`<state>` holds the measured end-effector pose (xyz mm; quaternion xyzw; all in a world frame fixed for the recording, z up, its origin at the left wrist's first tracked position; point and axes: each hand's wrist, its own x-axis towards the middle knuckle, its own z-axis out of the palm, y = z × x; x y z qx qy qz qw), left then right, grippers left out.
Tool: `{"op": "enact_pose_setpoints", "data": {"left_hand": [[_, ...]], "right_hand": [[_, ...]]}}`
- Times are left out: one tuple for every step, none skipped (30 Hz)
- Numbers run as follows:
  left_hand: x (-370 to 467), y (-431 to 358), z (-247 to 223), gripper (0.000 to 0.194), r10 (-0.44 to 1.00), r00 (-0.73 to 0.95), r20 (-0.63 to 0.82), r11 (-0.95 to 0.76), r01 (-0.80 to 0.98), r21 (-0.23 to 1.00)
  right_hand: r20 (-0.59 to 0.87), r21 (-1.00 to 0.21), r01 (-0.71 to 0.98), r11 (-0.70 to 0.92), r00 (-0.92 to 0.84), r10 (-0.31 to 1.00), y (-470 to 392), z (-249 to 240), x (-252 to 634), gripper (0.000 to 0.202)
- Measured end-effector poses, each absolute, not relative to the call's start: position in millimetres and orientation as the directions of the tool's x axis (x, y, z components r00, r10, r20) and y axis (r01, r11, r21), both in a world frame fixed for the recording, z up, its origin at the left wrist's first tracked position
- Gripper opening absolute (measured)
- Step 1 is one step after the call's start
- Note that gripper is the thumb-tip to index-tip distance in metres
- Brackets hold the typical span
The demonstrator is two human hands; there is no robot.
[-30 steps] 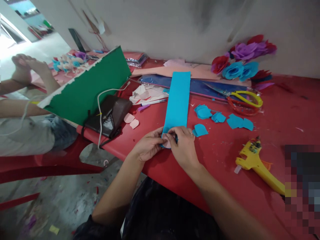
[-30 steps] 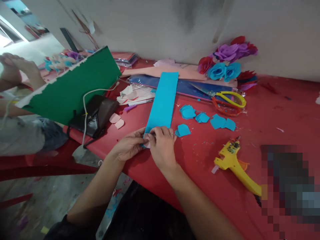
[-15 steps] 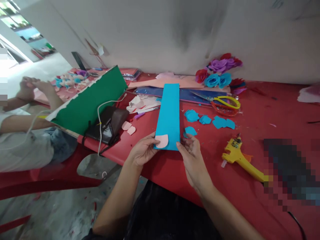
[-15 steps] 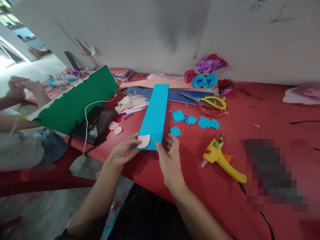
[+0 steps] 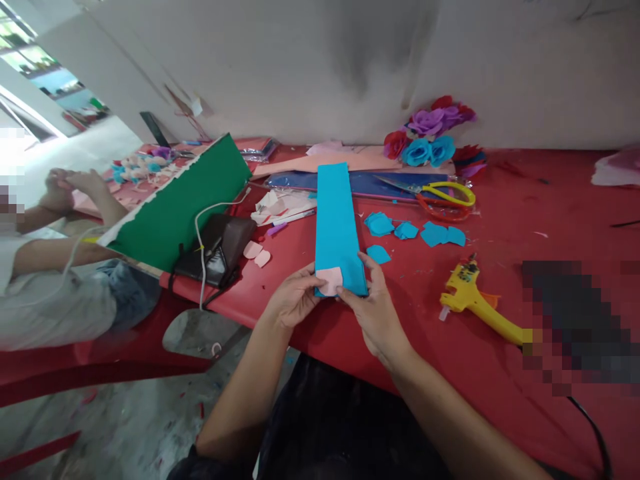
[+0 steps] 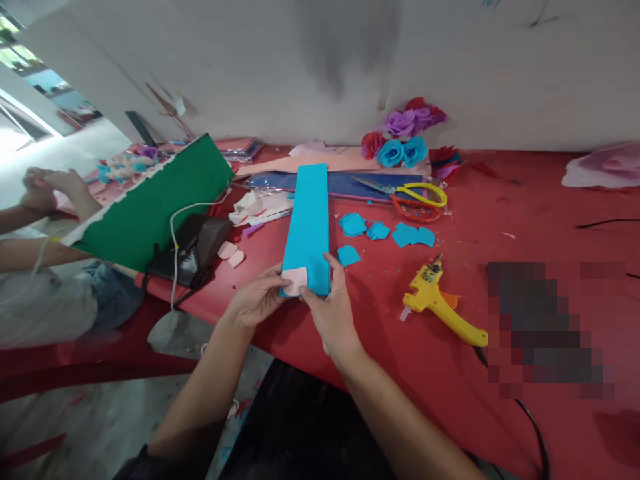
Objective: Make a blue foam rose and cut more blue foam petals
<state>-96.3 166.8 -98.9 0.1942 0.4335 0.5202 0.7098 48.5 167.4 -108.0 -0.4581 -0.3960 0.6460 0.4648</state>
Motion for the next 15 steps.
{"op": "enact_pose_setpoints", "data": {"left_hand": [[-97, 167, -100, 0.032, 0.905, 0.078, -0.418, 0.383, -0.575, 0.723], [-97, 167, -100, 0.031, 0.903, 0.069, -0.423, 0.382, -0.578, 0.721], [-97, 167, -101, 0.03, 0.901, 0.059, -0.429, 0.381, -0.579, 0.721], [-96, 167, -101, 0.03, 0.9, 0.049, -0.432, 0.378, -0.58, 0.722], [-96, 166, -100, 0.03, 0.901, 0.04, -0.433, 0.374, -0.579, 0.725], [-95, 164, -99, 0.03, 0.901, 0.029, -0.432, 0.369, -0.575, 0.731], [-93, 162, -98, 0.031, 0.902, 0.016, -0.431, 0.364, -0.566, 0.74], [-91, 160, -96, 0.032, 0.902, 0.0, -0.432, 0.36, -0.552, 0.752], [-89, 157, -95, 0.032, 0.899, -0.025, -0.436, 0.357, -0.533, 0.767], [-86, 154, -93, 0.033, 0.895, -0.051, -0.442, 0.357, -0.511, 0.782], [-83, 151, -92, 0.033, 0.885, -0.079, -0.458, 0.368, -0.482, 0.795], [-80, 148, -91, 0.033, 0.873, -0.126, -0.471, 0.372, -0.453, 0.81], [-78, 147, -90, 0.033, 0.861, -0.174, -0.477, 0.369, -0.431, 0.823], [-77, 146, -90, 0.033, 0.85, -0.216, -0.481, 0.362, -0.423, 0.831], [-77, 146, -90, 0.031, 0.833, -0.251, -0.493, 0.362, -0.426, 0.829]], "right_hand": [[-0.215, -0.947, -0.207, -0.245, -0.16, 0.963, 167, -109, 49, 0.063], [-0.209, -0.954, -0.182, -0.24, -0.172, 0.963, 167, -111, 49, 0.058], [-0.208, -0.957, -0.163, -0.238, -0.183, 0.961, 167, -112, 49, 0.055], [-0.209, -0.959, -0.15, -0.239, -0.189, 0.959, 166, -113, 49, 0.052], [-0.211, -0.961, -0.14, -0.239, -0.187, 0.959, 166, -113, 48, 0.051], [-0.211, -0.963, -0.133, -0.236, -0.179, 0.961, 166, -113, 48, 0.05], [-0.209, -0.965, -0.123, -0.23, -0.165, 0.964, 166, -113, 49, 0.049], [-0.205, -0.968, -0.113, -0.222, -0.147, 0.968, 166, -112, 49, 0.048], [-0.201, -0.971, -0.103, -0.215, -0.13, 0.971, 166, -111, 49, 0.048], [-0.197, -0.973, -0.096, -0.208, -0.114, 0.974, 165, -110, 48, 0.047], [-0.197, -0.974, -0.094, -0.207, -0.107, 0.975, 165, -109, 48, 0.047], [-0.2, -0.973, -0.096, -0.21, -0.106, 0.974, 165, -108, 46, 0.047], [-0.206, -0.971, -0.1, -0.217, -0.103, 0.973, 165, -108, 44, 0.047], [-0.206, -0.97, -0.104, -0.218, -0.113, 0.972, 165, -109, 42, 0.048], [-0.203, -0.971, -0.099, -0.215, -0.118, 0.972, 165, -110, 40, 0.047]]}}
